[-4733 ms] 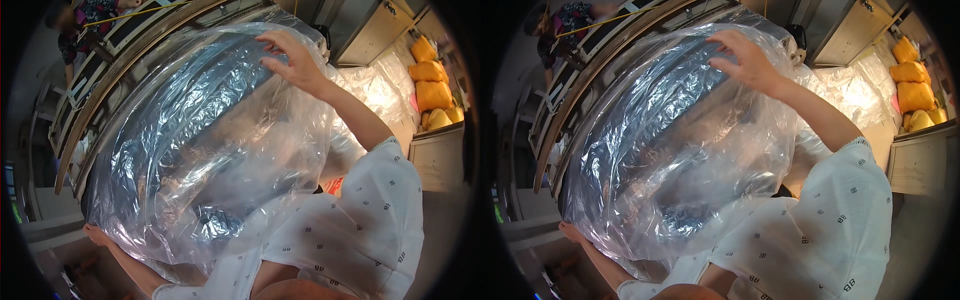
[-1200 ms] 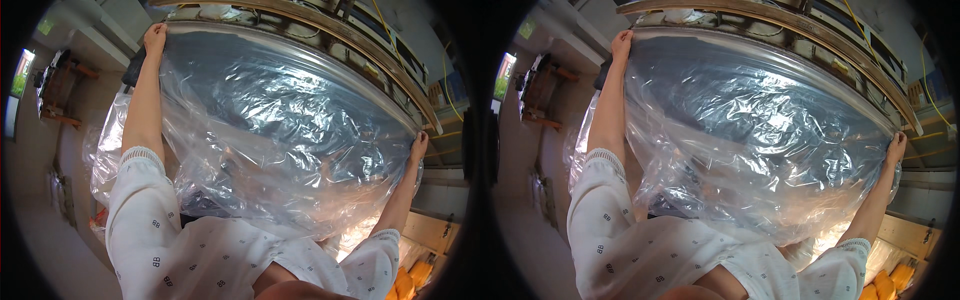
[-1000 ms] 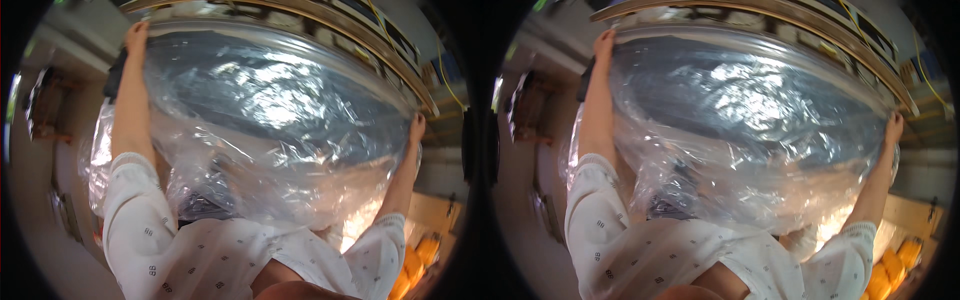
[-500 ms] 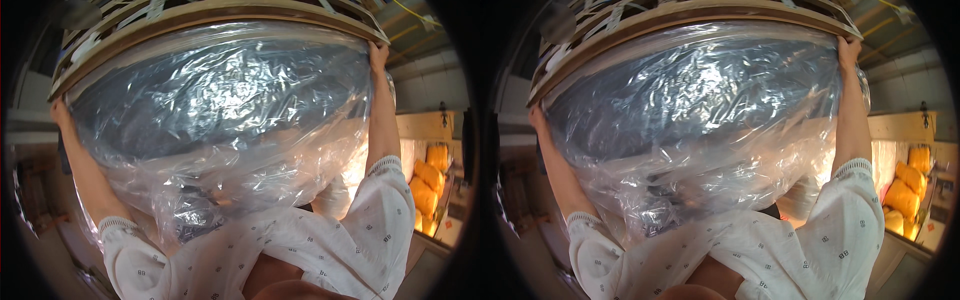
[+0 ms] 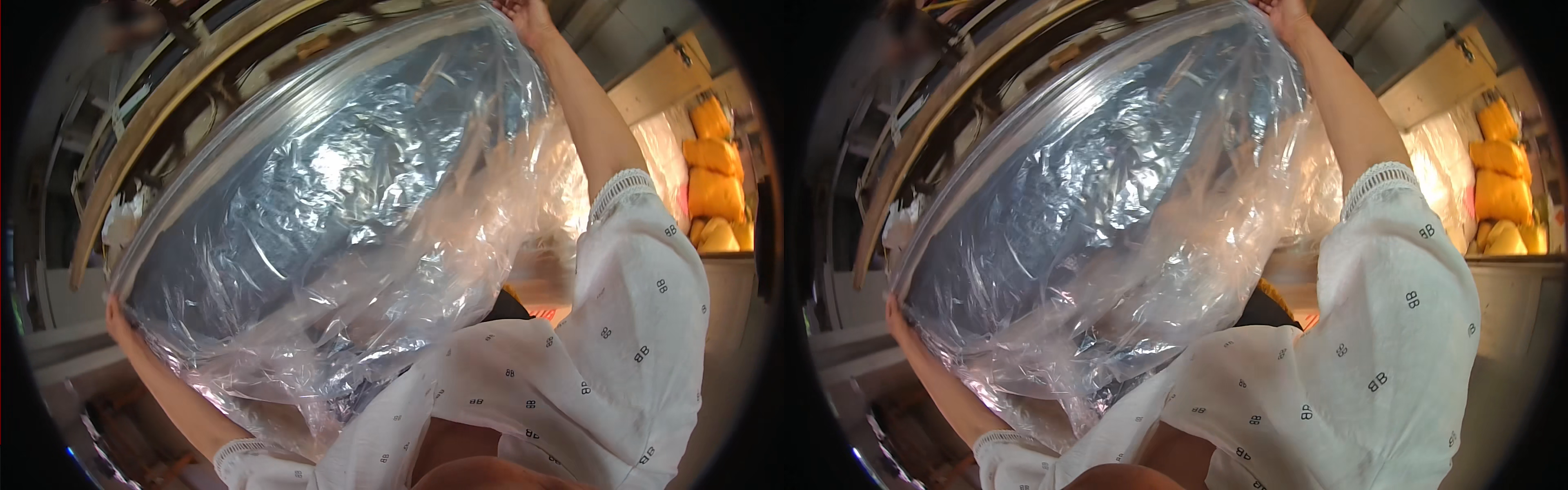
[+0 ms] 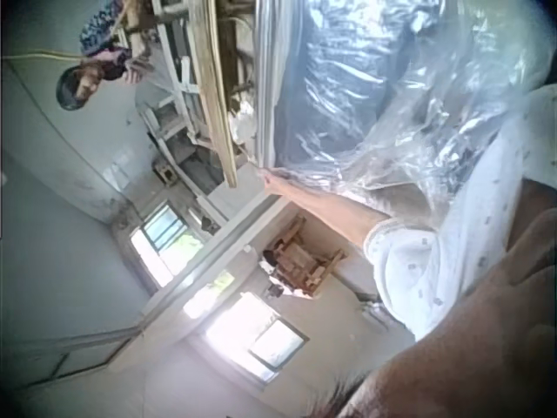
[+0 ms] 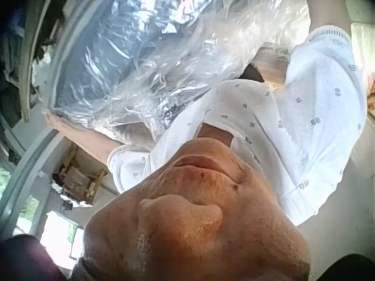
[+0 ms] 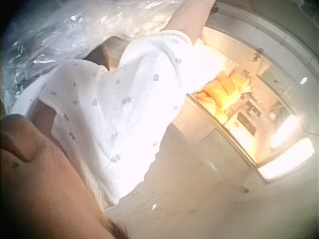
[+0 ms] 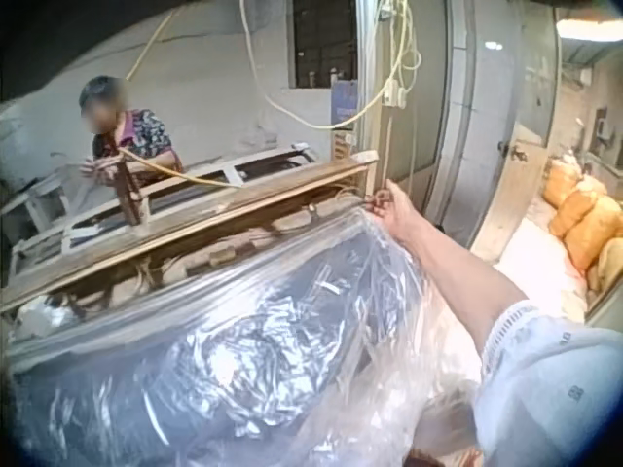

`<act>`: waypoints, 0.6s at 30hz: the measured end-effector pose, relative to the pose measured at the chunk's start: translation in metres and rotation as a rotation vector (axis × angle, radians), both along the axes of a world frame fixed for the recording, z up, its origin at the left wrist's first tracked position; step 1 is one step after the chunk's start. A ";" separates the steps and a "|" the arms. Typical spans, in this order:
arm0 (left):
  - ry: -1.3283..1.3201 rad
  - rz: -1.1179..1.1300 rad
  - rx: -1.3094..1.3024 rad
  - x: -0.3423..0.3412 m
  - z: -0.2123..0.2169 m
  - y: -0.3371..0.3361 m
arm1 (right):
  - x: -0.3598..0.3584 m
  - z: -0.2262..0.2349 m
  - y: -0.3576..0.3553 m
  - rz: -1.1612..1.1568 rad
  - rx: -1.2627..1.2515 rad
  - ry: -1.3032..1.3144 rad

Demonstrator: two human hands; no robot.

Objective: Wrapping a large curved object in plastic sheeting.

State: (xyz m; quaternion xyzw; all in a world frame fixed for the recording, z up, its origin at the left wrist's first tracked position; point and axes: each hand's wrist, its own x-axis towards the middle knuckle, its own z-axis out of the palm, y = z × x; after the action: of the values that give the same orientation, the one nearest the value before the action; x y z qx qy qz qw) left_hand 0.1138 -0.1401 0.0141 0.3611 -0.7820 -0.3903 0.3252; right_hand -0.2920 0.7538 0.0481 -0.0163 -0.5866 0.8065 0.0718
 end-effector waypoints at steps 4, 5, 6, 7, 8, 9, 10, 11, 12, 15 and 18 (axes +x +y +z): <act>0.077 0.187 0.180 0.023 0.075 0.065 | 0.082 0.003 0.085 0.821 -0.683 0.340; -0.044 0.274 0.262 0.063 0.086 0.035 | 0.100 -0.011 0.081 0.900 -0.703 0.449; -0.169 0.378 0.336 0.111 0.097 0.003 | 0.139 -0.010 0.063 0.601 -0.233 0.290; -0.138 0.503 0.336 0.138 0.094 0.005 | 0.193 -0.002 0.051 0.267 0.250 0.114; -0.101 0.617 0.340 0.151 0.087 0.021 | 0.232 -0.012 0.063 0.255 0.407 0.059; -0.109 0.608 0.316 0.148 0.087 0.027 | 0.264 -0.030 0.072 0.250 0.551 0.014; -0.228 0.583 0.128 0.138 0.085 0.030 | 0.297 -0.045 0.073 0.284 0.574 -0.128; -0.352 0.549 -0.063 0.127 0.081 0.035 | 0.326 -0.049 0.066 0.417 0.531 -0.241; -0.479 0.515 -0.263 0.125 0.083 0.039 | 0.354 -0.053 0.058 0.510 0.521 -0.263; -0.799 0.394 -0.860 0.102 0.078 0.053 | 0.406 -0.075 0.029 0.638 0.724 -0.204; -0.409 -0.392 -0.599 -0.008 0.065 0.177 | 0.420 -0.097 -0.005 0.707 0.729 -0.178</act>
State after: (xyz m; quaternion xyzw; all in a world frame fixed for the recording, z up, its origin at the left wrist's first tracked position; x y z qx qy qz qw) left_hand 0.1060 0.0373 0.0796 0.1649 -0.9635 -0.1203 0.1732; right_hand 0.1281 0.7488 -0.0486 0.1406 -0.8031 0.5202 -0.2544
